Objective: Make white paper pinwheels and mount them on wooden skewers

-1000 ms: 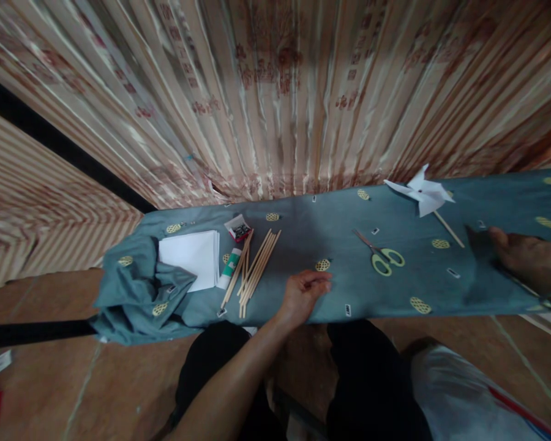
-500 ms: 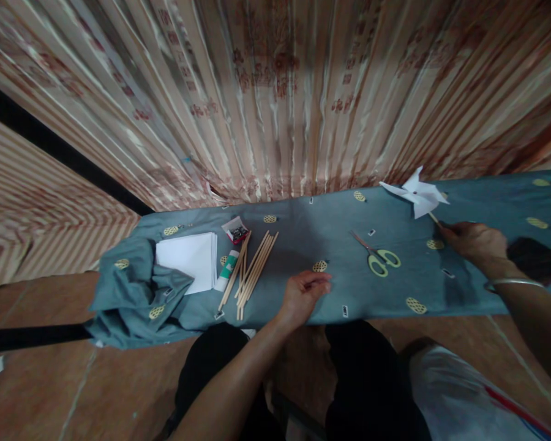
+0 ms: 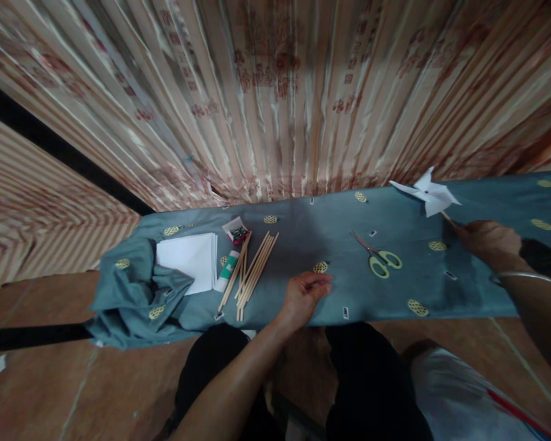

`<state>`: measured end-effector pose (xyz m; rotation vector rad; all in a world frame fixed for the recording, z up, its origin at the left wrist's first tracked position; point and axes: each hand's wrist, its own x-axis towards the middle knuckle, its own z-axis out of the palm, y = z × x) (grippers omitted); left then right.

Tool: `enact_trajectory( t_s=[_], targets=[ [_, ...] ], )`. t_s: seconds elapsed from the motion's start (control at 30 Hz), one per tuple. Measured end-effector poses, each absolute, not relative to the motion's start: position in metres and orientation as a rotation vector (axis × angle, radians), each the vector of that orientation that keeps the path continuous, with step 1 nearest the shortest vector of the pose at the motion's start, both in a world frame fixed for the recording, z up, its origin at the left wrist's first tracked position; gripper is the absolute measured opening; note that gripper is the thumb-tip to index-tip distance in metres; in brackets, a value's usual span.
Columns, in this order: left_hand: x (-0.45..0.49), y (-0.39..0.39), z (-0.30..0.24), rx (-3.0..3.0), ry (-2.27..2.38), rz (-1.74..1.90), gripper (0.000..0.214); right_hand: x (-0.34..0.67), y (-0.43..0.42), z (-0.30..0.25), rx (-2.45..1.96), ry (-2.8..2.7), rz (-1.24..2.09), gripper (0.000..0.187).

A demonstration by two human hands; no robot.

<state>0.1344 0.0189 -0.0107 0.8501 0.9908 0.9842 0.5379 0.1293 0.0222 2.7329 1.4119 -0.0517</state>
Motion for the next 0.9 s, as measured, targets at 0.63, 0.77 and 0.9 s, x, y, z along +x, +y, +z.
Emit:
enact_trajectory(
  t_s=[0.63, 0.77, 0.9],
  targets=[
    [0.13, 0.016, -0.004, 1.126, 1.122, 0.955, 0.017, 0.492, 0.111, 0.028, 2.837, 1.572, 0.029, 0.039],
    [0.118, 0.018, -0.001, 1.258, 1.177, 0.962, 0.016, 0.426, 0.084, 0.02, 2.906, 1.917, -0.22, 0.03],
    [0.105, 0.017, 0.0, 1.304, 1.219, 0.988, 0.017, 0.348, 0.071, 0.008, 2.753, 2.421, -0.509, 0.04]
  ],
)
